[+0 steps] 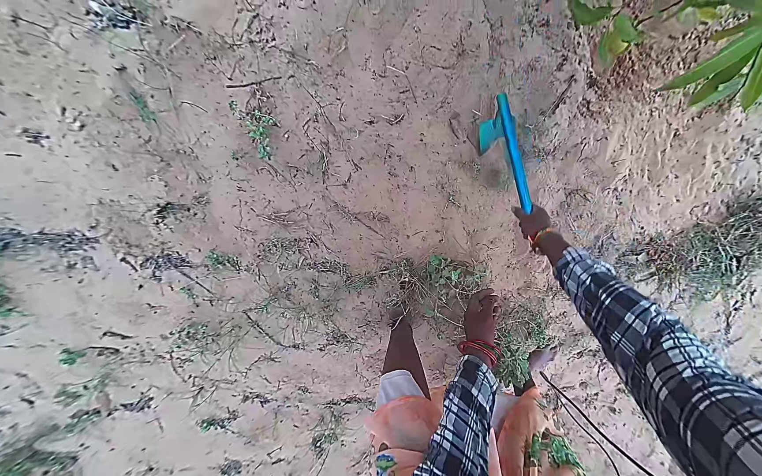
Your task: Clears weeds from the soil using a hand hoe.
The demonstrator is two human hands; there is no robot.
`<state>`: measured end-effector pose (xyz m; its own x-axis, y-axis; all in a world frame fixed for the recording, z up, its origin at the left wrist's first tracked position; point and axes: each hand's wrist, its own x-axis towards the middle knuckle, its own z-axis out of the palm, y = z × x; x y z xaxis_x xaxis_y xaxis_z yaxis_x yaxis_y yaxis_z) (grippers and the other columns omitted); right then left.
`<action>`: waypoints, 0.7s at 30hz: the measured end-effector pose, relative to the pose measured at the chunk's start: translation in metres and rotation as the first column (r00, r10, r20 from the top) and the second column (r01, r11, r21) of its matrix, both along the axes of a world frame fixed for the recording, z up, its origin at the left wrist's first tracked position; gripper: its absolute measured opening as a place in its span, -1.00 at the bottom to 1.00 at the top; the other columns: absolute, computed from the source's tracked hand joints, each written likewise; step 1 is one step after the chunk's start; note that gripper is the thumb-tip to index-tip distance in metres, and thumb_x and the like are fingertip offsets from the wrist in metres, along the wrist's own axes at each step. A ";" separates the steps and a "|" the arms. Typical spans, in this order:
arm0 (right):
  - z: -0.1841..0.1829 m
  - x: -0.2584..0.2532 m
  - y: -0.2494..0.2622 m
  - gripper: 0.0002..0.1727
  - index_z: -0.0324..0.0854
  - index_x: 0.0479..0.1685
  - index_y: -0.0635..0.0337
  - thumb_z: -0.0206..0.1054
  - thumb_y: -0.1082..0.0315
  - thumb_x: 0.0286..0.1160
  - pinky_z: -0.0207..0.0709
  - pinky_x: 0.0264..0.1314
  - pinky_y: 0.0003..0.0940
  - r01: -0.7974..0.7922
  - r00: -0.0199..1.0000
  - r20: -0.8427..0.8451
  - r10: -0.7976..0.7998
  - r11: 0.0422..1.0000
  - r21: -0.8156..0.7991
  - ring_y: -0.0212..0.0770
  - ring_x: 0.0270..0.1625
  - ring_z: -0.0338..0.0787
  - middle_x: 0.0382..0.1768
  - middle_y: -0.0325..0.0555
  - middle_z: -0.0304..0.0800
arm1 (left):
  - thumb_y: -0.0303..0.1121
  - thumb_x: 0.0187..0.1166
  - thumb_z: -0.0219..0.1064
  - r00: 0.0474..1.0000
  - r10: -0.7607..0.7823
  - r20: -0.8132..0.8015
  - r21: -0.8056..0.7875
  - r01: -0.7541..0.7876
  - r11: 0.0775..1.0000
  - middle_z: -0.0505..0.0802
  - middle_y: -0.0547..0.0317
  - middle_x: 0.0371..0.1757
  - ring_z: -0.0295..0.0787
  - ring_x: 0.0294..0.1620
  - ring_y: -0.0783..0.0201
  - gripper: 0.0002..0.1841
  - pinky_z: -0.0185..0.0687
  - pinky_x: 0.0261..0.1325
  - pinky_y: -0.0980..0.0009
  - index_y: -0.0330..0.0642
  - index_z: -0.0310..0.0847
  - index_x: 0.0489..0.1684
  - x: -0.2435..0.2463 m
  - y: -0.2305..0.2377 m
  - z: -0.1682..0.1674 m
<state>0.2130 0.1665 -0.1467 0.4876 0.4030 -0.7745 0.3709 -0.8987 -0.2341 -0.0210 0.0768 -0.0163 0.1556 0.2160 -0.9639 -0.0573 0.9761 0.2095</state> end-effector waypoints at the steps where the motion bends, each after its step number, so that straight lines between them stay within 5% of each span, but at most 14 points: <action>1: 0.006 -0.013 -0.029 -0.43 0.60 0.22 0.43 0.22 -0.03 0.78 0.58 -0.10 0.19 0.008 1.000 -0.009 -0.008 0.999 -0.040 0.15 -0.28 0.70 -0.24 0.28 0.72 | -0.46 0.85 0.06 1.000 0.010 0.009 0.006 -0.010 1.000 0.77 -0.05 0.14 0.70 -0.06 0.29 -0.69 0.61 0.02 0.38 -0.36 0.49 0.43 0.000 0.002 -0.001; 4: 0.042 -0.065 -0.103 -0.55 0.62 0.07 0.35 0.26 0.03 0.76 0.51 -0.26 -0.14 0.076 0.996 -0.037 -0.080 0.991 -0.111 -0.17 -0.46 0.56 -0.42 -0.04 0.60 | -0.45 0.85 0.03 0.999 0.037 0.016 0.021 -0.038 0.999 0.76 -0.03 0.12 0.69 -0.08 0.27 -0.69 0.58 -0.06 0.39 -0.33 0.51 0.42 -0.003 -0.001 0.003; 8: 0.063 -0.091 -0.101 -0.58 0.61 -0.06 0.29 0.30 0.02 0.74 0.42 -0.40 -0.25 0.099 0.994 -0.035 -0.101 0.993 -0.069 -0.28 -0.58 0.45 -0.55 -0.20 0.48 | -0.47 0.84 0.04 0.988 0.155 0.026 0.077 -0.156 0.985 0.76 -0.03 0.10 0.70 -0.11 0.28 -0.70 0.59 -0.09 0.41 -0.36 0.52 0.38 -0.015 0.003 0.007; 12: 0.079 -0.110 -0.010 -0.47 0.58 -0.06 0.26 0.24 -0.14 0.73 0.36 -0.53 -0.20 0.056 0.998 -0.046 -0.050 0.988 0.143 -0.24 -0.66 0.37 -0.63 -0.17 0.40 | -0.51 0.82 0.04 0.985 0.167 -0.047 0.040 -0.165 0.985 0.74 -0.15 0.31 0.72 0.04 0.20 -0.68 0.60 0.06 0.33 -0.38 0.51 0.42 -0.042 0.009 0.022; 16: 0.096 -0.162 0.119 -0.51 0.41 -0.32 0.15 0.02 -0.08 0.87 0.39 -0.67 -0.40 0.154 0.976 -0.211 -0.058 0.866 0.475 -0.40 -0.81 0.30 -0.79 -0.40 0.24 | -0.45 0.83 0.08 0.953 0.292 -0.077 0.072 -0.287 0.955 0.75 -0.14 0.23 0.69 0.01 0.24 -0.68 0.60 0.07 0.35 -0.38 0.54 0.42 -0.077 -0.020 -0.027; 21: 0.092 -0.263 0.220 -0.48 0.28 -0.43 -0.03 -0.19 -0.13 0.93 0.32 -0.75 -0.48 0.309 0.903 -0.428 -0.021 0.725 0.616 -0.44 -0.84 0.23 -0.83 -0.44 0.13 | -0.46 0.83 0.06 0.891 0.453 -0.038 0.019 -0.452 0.892 0.77 -0.15 0.19 0.71 -0.04 0.24 -0.67 0.64 0.06 0.34 -0.40 0.51 0.43 -0.091 0.005 -0.023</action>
<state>-0.0500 0.3870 -0.0550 0.3345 0.8151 -0.4730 -0.0123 -0.4981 -0.8670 -0.1123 0.0817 -0.0392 -0.0001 0.2626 -0.9649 -0.4835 0.8446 0.2299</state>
